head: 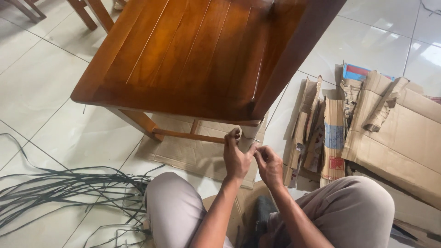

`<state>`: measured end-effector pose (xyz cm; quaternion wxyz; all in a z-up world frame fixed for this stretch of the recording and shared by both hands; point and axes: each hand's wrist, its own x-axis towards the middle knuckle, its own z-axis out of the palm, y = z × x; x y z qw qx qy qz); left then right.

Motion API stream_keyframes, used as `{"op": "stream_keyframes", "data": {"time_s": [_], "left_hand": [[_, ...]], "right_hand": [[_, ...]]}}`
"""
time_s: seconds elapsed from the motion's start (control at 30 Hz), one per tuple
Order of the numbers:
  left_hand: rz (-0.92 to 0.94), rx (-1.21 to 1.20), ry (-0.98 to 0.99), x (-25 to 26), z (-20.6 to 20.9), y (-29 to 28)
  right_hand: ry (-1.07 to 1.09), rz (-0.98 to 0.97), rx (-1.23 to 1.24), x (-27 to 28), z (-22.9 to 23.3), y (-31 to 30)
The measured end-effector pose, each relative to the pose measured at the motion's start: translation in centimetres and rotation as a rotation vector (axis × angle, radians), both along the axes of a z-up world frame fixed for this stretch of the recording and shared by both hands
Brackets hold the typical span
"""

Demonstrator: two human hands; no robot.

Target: Wrapping a wooden chair leg with protective cardboard and securing it with plastic ties

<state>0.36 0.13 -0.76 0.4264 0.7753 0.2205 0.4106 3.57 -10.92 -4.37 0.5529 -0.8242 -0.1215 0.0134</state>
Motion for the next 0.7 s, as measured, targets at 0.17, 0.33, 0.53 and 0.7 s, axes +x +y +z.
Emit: {"op": "stream_keyframes", "data": {"time_s": [0.17,0.33,0.53,0.7], "left_hand": [[0.001,0.045,0.100,0.3,-1.4,0.5],[-0.001,-0.003,0.202,0.2,-2.1,0.7],[-0.037,-0.103,0.331,0.0,-3.5,1.7],[-0.041,-0.231,0.409,-0.2,-5.4,2.6]], "right_hand": [[0.071,0.026,-0.008,0.0,-0.6,-0.3],[0.228,0.062,-0.115,-0.1,-0.7,-0.7],[0.350,0.170,-0.281,0.7,-4.1,-0.8],[0.385,0.290,-0.369,0.5,-4.9,-0.5]]}}
